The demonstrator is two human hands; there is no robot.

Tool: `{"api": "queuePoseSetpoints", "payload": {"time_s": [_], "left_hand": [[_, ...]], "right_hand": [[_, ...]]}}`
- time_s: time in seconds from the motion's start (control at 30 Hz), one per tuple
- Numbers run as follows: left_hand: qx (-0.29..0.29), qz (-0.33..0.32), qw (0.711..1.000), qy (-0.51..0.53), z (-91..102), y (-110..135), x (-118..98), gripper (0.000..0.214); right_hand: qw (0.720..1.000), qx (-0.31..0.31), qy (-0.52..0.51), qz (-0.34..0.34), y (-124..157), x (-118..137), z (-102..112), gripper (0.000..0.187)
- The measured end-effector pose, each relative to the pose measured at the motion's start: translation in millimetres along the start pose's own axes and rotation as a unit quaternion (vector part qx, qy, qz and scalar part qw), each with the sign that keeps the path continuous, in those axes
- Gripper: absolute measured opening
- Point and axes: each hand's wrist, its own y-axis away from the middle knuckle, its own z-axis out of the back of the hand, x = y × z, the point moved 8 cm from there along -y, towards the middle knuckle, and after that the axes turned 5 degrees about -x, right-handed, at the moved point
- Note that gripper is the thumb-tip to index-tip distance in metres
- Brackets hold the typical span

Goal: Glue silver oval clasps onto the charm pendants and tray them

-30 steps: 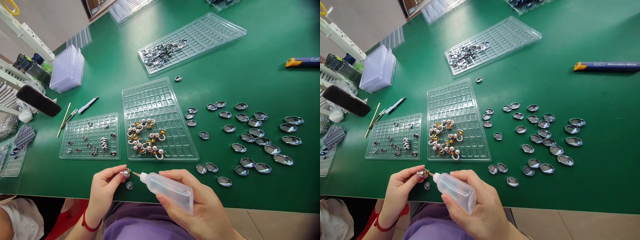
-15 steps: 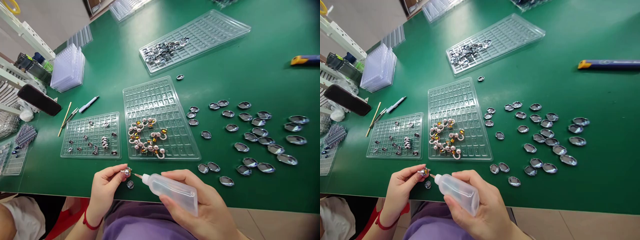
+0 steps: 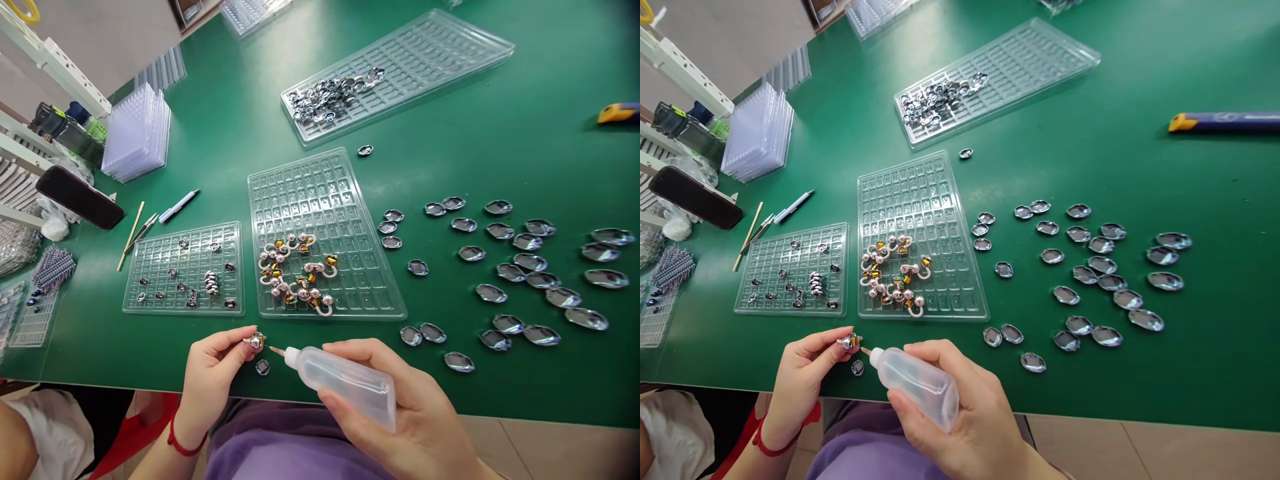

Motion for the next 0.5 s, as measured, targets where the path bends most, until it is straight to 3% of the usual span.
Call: {"api": "queuePoseSetpoints", "payload": {"time_s": [0.13, 0.23, 0.37, 0.5], "left_hand": [[0.000, 0.003, 1.000, 0.003, -0.3, -0.2, 0.5, 0.020], [0.005, 0.010, 1.000, 0.017, 0.3, -1.6, 3.4, 0.020], [0.027, 0.012, 0.998, 0.056, 1.5, -4.3, 6.4, 0.023], [0.046, 0.013, 0.996, 0.079, 3.0, -6.1, 7.4, 0.026]], "right_hand": [[1.000, -0.003, -0.018, -0.022, 5.0, -2.9, -1.1, 0.021], [0.998, -0.038, -0.023, -0.052, 9.5, -9.5, 16.8, 0.023], [0.987, -0.143, 0.040, -0.064, -13.8, -11.2, 75.0, 0.030], [0.968, -0.242, 0.071, -0.005, -90.2, 6.5, 137.3, 0.042]]}}
